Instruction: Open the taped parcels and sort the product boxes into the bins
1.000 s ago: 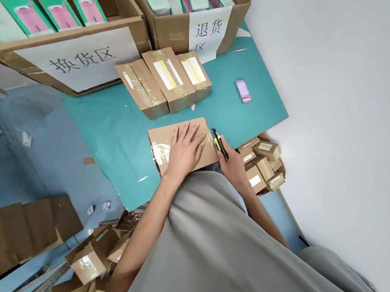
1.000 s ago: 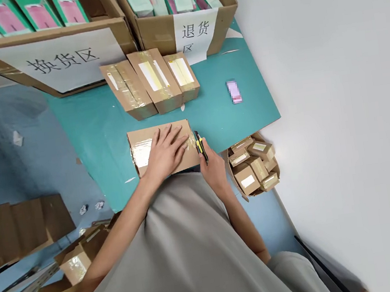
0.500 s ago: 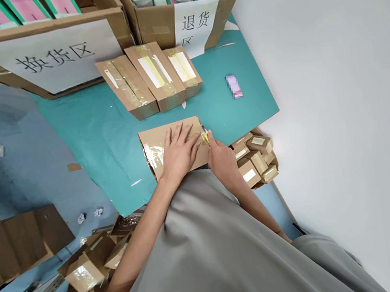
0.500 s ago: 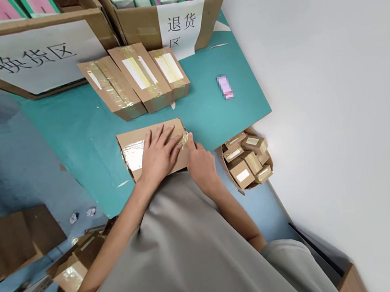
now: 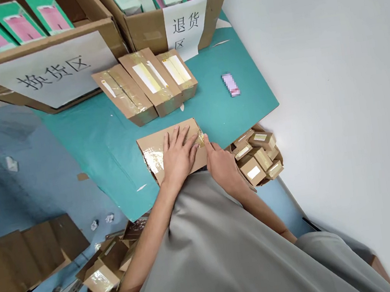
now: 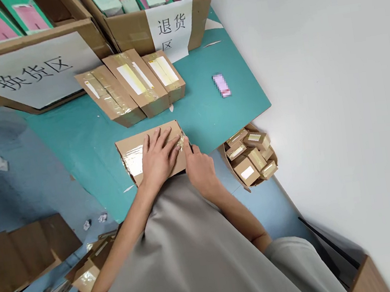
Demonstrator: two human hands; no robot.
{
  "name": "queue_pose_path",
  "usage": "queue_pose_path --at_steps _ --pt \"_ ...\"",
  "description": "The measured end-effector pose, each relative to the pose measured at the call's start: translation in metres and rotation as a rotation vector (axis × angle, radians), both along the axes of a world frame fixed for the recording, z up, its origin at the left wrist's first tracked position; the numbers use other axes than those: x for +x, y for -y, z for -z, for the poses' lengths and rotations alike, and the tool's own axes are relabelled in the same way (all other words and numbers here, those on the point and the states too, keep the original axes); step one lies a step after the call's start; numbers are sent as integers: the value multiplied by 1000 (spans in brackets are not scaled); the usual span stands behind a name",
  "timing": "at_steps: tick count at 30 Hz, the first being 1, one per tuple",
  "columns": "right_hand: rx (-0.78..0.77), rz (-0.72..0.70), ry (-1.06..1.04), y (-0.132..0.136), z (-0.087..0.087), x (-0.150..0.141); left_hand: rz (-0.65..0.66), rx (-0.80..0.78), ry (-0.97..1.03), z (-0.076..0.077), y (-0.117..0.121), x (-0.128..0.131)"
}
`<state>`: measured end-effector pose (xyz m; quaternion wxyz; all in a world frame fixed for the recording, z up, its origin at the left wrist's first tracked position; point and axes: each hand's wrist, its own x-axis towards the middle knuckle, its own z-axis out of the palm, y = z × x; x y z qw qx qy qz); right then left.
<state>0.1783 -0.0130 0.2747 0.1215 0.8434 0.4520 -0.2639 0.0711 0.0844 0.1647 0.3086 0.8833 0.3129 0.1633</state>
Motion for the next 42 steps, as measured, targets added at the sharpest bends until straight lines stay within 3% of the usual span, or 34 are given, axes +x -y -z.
queue_pose_path --at_steps 11,23,34,42 --pt "29 9 -12 -6 9 2 -38 -12 -38 -5 4 3" --pt "74 -25 -67 -1 5 19 -66 0 -33 0 5 4" --pt "29 -66 -35 -16 4 23 -77 18 -36 1 6 5" --pt "-145 -16 -61 23 -7 12 -83 7 -26 0 6 7"
